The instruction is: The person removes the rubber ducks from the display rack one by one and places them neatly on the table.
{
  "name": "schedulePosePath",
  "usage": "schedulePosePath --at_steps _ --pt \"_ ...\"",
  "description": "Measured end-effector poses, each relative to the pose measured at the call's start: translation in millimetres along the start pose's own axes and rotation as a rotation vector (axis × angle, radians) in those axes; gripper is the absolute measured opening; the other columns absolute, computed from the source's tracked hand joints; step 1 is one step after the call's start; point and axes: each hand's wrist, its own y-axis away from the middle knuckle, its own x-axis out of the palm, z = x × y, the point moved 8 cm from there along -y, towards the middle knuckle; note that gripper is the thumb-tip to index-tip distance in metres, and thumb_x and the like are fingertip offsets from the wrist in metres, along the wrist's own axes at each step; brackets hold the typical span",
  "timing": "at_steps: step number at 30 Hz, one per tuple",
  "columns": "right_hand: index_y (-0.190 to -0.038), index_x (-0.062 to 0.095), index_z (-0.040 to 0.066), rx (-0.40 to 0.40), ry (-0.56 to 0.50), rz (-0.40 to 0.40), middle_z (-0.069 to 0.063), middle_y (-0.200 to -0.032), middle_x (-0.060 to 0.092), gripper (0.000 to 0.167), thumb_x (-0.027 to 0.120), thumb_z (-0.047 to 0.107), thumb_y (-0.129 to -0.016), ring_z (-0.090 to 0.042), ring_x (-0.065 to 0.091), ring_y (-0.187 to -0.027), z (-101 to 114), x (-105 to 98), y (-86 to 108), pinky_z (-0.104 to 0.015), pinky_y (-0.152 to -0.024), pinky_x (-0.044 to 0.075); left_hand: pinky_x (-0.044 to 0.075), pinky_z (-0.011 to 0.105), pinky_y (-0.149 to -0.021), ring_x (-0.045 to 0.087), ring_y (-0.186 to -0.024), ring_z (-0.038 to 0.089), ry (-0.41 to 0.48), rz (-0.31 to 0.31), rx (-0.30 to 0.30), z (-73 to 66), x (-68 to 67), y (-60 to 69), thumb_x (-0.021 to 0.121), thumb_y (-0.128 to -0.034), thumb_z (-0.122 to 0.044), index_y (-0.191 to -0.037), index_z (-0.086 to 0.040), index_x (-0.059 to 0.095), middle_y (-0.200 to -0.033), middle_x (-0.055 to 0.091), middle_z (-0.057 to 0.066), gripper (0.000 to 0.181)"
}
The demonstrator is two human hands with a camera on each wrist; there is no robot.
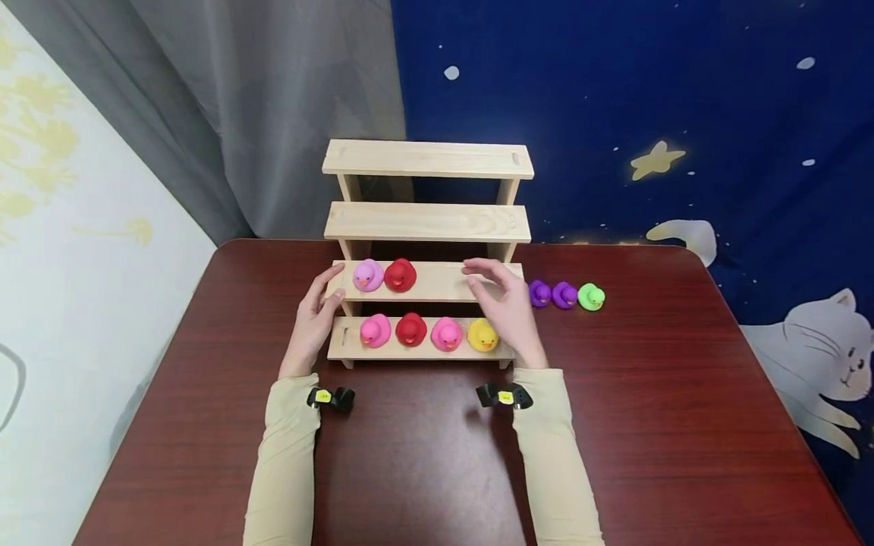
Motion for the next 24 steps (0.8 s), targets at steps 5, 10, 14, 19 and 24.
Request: schedulePosePath --at_steps 5,10,14,19,24 --pt "-0.114 0.062 -0.012 -0.019 0.015 0.089 -0.025 -0.111 0.064 0.024 0.061 -0.006 -0.091 -0.034 0.057 -0.11 7.2 29.6 -2.9 -0.046 -0.099 0.039 0.037 0.024 -0.09 0.054 -0.099 0.008 0.001 -0.001 0.002 -0.1 -0.5 -1.4 0.053 -0.0997 -0.014 -0.143 -0.008 0.046 -0.14 0.047 0.017 0.044" --pt "-0.116 0.063 -0.008 0.009 -0.027 0.12 -0.02 -0.114 0.064 0.026 0.063 -0.003 -0.091 -0.028 0.058 -0.111 -14.4 52.6 -7.0 -0.043 -0.097 0.043 0.037 0.029 -0.087 0.053 -0.095 0.013 -0.002 0.0 0.005 1.1 -0.8 -1.6 0.053 -0.0995 -0.013 -0.143 -0.009 0.046 -0.139 0.048 0.016 0.044" --pt "-0.118 0.063 -0.006 0.045 -0.076 0.136 -0.02 -0.117 0.062 0.027 0.062 -0.003 -0.091 -0.029 0.057 -0.112 -22.5 66.1 -11.1 -0.043 -0.095 0.045 0.037 0.03 -0.084 0.052 -0.093 0.015 0.0 0.003 0.001 2.2 -1.1 -1.2 0.053 -0.0997 -0.014 -0.143 -0.009 0.046 -0.14 0.047 0.015 0.045" --pt "-0.118 0.066 0.002 0.035 -0.043 0.129 -0.009 -0.114 0.063 0.026 0.065 0.003 -0.091 -0.018 0.057 -0.109 -22.8 76.7 -17.3 -0.035 -0.096 0.044 0.037 0.023 -0.088 0.055 -0.098 0.009 0.014 0.004 0.0 1.8 -1.3 -0.4 0.053 -0.0997 -0.013 -0.143 -0.008 0.045 -0.139 0.049 0.018 0.045" --pt "-0.118 0.066 0.001 0.02 0.014 0.125 -0.011 -0.111 0.06 0.028 0.066 0.003 -0.09 -0.021 0.059 -0.101 -23.3 83.2 -22.0 -0.034 -0.088 0.048 0.038 0.025 -0.088 0.055 -0.097 0.008 0.021 0.007 0.005 0.6 -1.1 -0.2 0.053 -0.0996 -0.012 -0.143 -0.006 0.045 -0.136 0.05 0.022 0.045"
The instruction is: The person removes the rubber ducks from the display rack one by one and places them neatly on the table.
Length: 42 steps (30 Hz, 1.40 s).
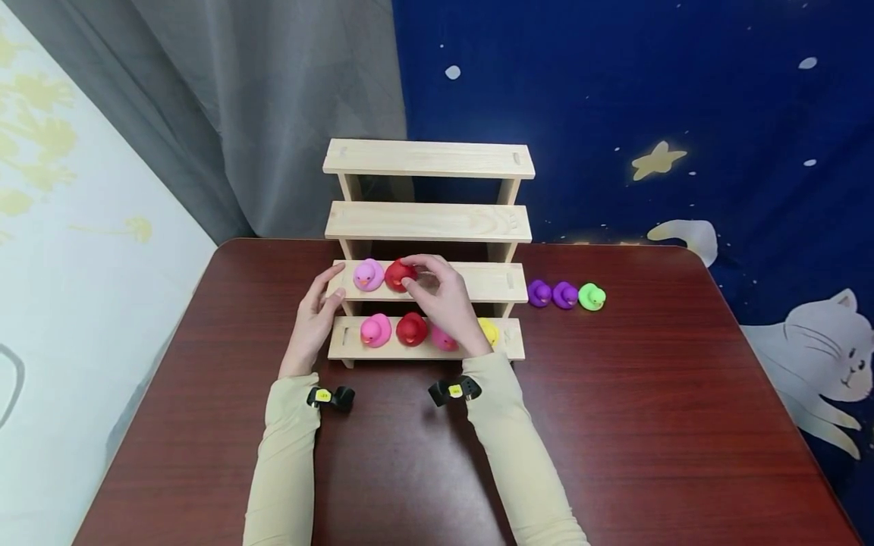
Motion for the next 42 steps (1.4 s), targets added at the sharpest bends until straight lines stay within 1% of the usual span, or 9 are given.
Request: schedulePosePath --at_steps 3,7,10,14,17,22,27,35,42 --pt "-0.121 0.064 0.002 0.013 0.071 0.013 -0.012 -0.109 0.059 0.033 0.067 0.003 -0.089 -0.024 0.06 -0.095 -2.1 3.0 -1.9 -0.032 -0.084 0.048 0.038 0.024 -0.088 0.055 -0.098 0.009 0.005 -0.002 -0.003 -0.4 -0.2 -0.3 0.053 -0.0996 -0.012 -0.143 -0.006 0.045 -0.137 0.05 0.021 0.045" --pt "-0.124 0.063 0.004 0.026 0.133 0.019 -0.01 -0.107 0.06 0.037 0.069 0.006 -0.088 -0.025 0.059 -0.091 -3.6 6.0 -3.3 -0.029 -0.08 0.047 0.037 0.023 -0.082 0.053 -0.092 0.014 -0.002 -0.015 -0.003 -0.9 -1.6 -0.3 0.053 -0.0993 -0.012 -0.143 -0.007 0.046 -0.136 0.05 0.016 0.044" --pt "-0.121 0.064 0.006 0.047 0.132 0.001 -0.008 -0.107 0.06 0.035 0.071 0.009 -0.087 -0.023 0.058 -0.091 -5.4 6.4 -3.4 -0.028 -0.078 0.047 0.036 0.025 -0.074 0.05 -0.084 0.023 -0.006 -0.023 -0.001 -1.2 -2.2 -0.2 0.053 -0.099 -0.011 -0.142 -0.007 0.047 -0.128 0.053 0.012 0.044" --pt "-0.117 0.066 0.007 0.068 0.114 -0.023 -0.006 -0.107 0.061 0.031 0.072 0.011 -0.087 -0.019 0.058 -0.092 -7.1 5.5 -3.1 -0.028 -0.079 0.047 0.036 0.027 -0.072 0.048 -0.082 0.03 -0.006 -0.022 0.002 -1.1 -1.9 -0.3 0.053 -0.0989 -0.011 -0.142 -0.006 0.047 -0.124 0.053 0.008 0.044" --pt "-0.115 0.067 0.008 0.065 0.106 -0.031 -0.005 -0.107 0.062 0.029 0.073 0.01 -0.087 -0.019 0.06 -0.091 -7.2 3.7 -3.4 -0.029 -0.08 0.047 0.036 0.027 -0.071 0.047 -0.082 0.03 -0.005 -0.019 0.006 -0.9 -1.4 -0.5 0.053 -0.099 -0.011 -0.142 -0.006 0.047 -0.123 0.053 0.006 0.044" --pt "-0.114 0.068 0.008 0.056 0.101 -0.023 -0.005 -0.108 0.063 0.028 0.073 0.009 -0.087 -0.02 0.06 -0.089 -7.1 0.5 -3.5 -0.03 -0.081 0.047 0.035 0.024 -0.071 0.048 -0.083 0.026 0.005 -0.026 0.006 -0.3 -2.1 -0.2 0.054 -0.0988 -0.01 -0.142 -0.006 0.047 -0.118 0.055 0.005 0.044" --pt "-0.114 0.068 0.007 0.052 0.1 -0.017 -0.004 -0.105 0.063 0.028 0.073 0.01 -0.087 -0.021 0.06 -0.09 -7.7 -4.4 0.2 -0.03 -0.082 0.047 0.036 0.027 -0.077 0.051 -0.087 0.017 0.012 -0.02 0.014 -0.3 -1.1 -0.3 0.053 -0.0989 -0.009 -0.142 -0.004 0.046 -0.13 0.051 0.008 0.044" --pt "-0.112 0.069 0.004 0.016 0.077 -0.011 -0.007 -0.104 0.065 0.027 0.074 0.007 -0.085 -0.019 0.06 -0.092 -5.0 -14.6 5.4 -0.037 -0.083 0.048 0.036 0.028 -0.079 0.052 -0.088 0.012 0.023 -0.012 0.011 0.4 0.1 -1.3 0.053 -0.0992 -0.009 -0.142 -0.004 0.046 -0.13 0.052 0.009 0.043" --pt "-0.112 0.07 0.006 -0.005 0.086 -0.015 -0.003 -0.104 0.065 0.028 0.075 0.009 -0.085 -0.014 0.058 -0.096 -2.8 -26.1 9.8 -0.036 -0.082 0.049 0.038 0.023 -0.088 0.055 -0.1 0.007 0.024 -0.007 0.002 0.8 0.8 -0.5 0.051 -0.0999 -0.01 -0.143 -0.005 0.045 -0.133 0.052 0.021 0.044"
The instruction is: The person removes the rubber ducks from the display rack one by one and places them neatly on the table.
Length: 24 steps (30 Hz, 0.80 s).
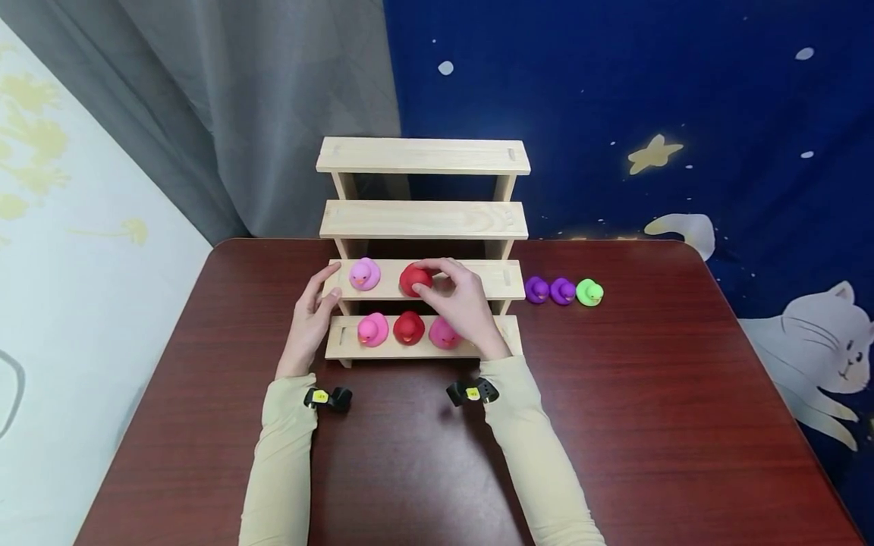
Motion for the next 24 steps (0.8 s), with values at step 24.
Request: schedulePosePath --at_steps 24 --pt "-0.112 0.071 0.007 0.033 0.007 -0.111 -0.007 -0.103 0.066 0.027 0.075 0.01 -0.086 -0.022 0.061 -0.086 -10.7 -49.5 9.0 -0.032 -0.077 0.047 0.037 0.023 -0.086 0.054 -0.095 0.007 -0.005 -0.011 0.014 -1.1 -0.5 0.6 0.052 -0.0991 -0.008 -0.142 -0.004 0.046 -0.138 0.048 0.017 0.043"
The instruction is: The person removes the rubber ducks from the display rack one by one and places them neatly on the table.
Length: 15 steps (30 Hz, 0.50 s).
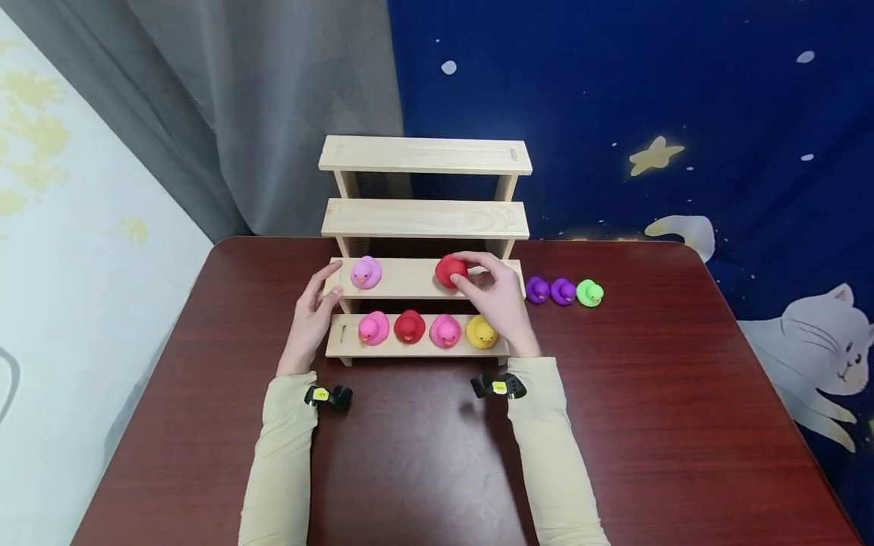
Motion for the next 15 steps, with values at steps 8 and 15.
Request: schedulePosePath --at_steps 8,15 --pt "-0.115 0.07 0.005 0.029 0.001 -0.032 -0.012 -0.104 0.067 0.029 0.074 0.008 -0.086 -0.026 0.062 -0.085 -7.0 -13.9 3.0 -0.037 -0.079 0.047 0.037 0.023 -0.087 0.054 -0.098 0.006 -0.013 0.0 -0.006 -1.3 0.0 0.0 0.052 -0.0991 -0.009 -0.142 -0.005 0.046 -0.139 0.047 0.018 0.043" --pt "-0.114 0.067 -0.006 0.034 0.014 -0.051 -0.023 -0.105 0.064 0.03 0.071 -0.001 -0.085 -0.036 0.061 -0.083 19.8 -24.3 10.5 -0.038 -0.077 0.047 0.037 0.023 -0.087 0.054 -0.096 0.007 0.003 -0.001 -0.006 -0.9 0.9 -0.2 0.052 -0.0992 -0.009 -0.142 -0.005 0.046 -0.139 0.048 0.017 0.043"
